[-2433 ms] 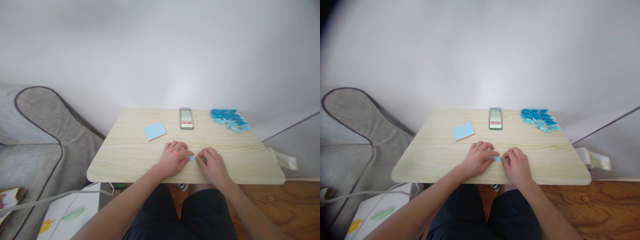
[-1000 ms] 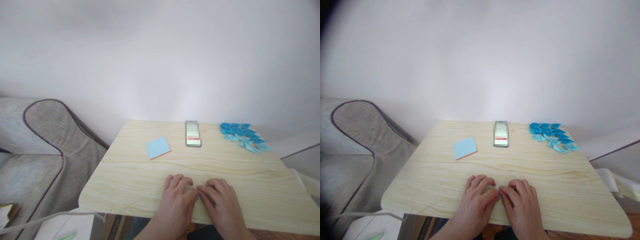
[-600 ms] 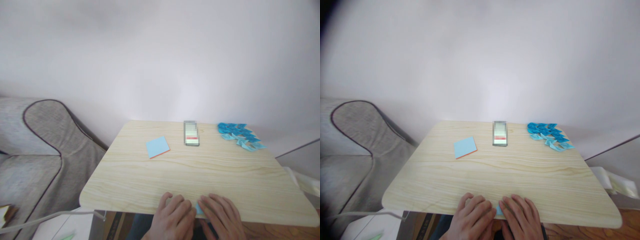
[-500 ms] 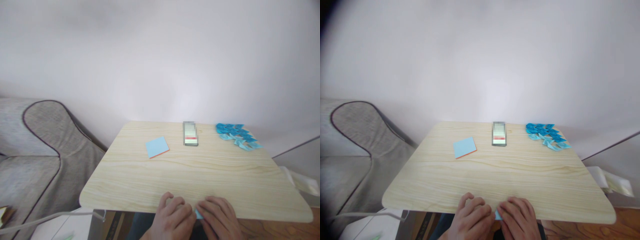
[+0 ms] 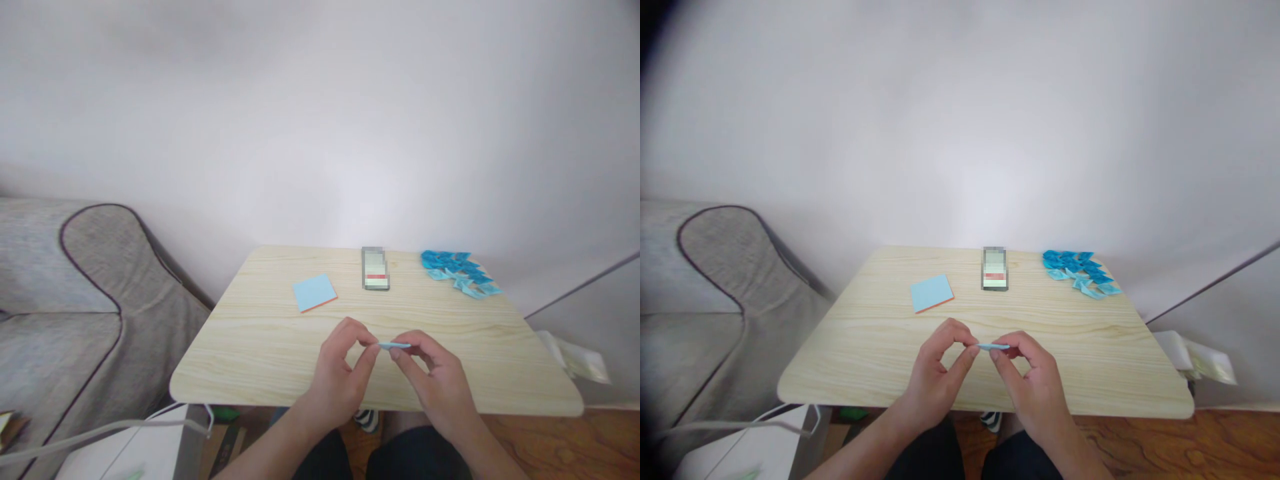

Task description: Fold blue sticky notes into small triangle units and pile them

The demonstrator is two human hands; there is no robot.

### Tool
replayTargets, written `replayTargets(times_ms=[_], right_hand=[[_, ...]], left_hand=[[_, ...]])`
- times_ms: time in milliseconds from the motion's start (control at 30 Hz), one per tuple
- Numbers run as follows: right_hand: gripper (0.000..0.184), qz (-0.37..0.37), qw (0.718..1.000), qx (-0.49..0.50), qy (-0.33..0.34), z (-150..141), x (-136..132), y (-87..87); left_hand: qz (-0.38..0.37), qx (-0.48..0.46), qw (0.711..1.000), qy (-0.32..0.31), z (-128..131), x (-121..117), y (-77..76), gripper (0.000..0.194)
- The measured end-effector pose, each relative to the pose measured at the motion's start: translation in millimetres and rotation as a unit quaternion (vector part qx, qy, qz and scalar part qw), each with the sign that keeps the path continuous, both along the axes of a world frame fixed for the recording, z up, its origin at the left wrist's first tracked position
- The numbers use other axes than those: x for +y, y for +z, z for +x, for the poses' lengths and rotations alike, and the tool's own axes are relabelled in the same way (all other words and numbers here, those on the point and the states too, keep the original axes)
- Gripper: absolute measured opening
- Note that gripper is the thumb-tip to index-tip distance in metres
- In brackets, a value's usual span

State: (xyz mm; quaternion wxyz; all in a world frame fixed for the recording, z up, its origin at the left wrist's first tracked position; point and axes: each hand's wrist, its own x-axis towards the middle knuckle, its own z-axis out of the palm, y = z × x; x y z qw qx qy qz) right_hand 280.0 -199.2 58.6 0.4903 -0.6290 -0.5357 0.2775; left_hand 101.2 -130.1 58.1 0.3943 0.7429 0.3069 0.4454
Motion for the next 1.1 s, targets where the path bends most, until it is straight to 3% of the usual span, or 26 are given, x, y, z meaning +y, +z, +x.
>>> replayTargets(times_ms=[167,300,467,700,967,1100], right_hand=[[0.024,0.002,0.992,0.127,-0.023,-11.1,2.7,6.8],[0.025,-0.003,0.991,0.132,-0.028,-17.0,-2.5,13.5],[0.031,0.016,0.989,0.14,-0.054,-18.4,-9.0,21.4],[0.027,-0.025,0.936,0.351,0.0,-22.5,-8.0,7.2],[0.023,-0.008,0.913,0.408,0.007,-26.8,-15.5,12.6],[0.015,-0.026,0.916,0.4,-0.02,-26.4,-15.7,10.1]], left_hand=[[-0.056,-0.033,0.998,-0.004,7.5,-1.0,7.0,0.011],[-0.059,-0.035,0.998,0.012,7.7,-1.8,6.1,0.012],[-0.019,-0.015,0.999,0.028,4.2,-3.6,2.6,0.01],[0.117,-0.015,0.993,-0.015,3.6,-10.6,-2.6,0.021],[0.118,-0.038,0.992,0.008,7.0,-19.9,-3.0,0.024],[0.098,-0.052,0.994,-0.01,8.3,-26.0,-0.2,0.026]])
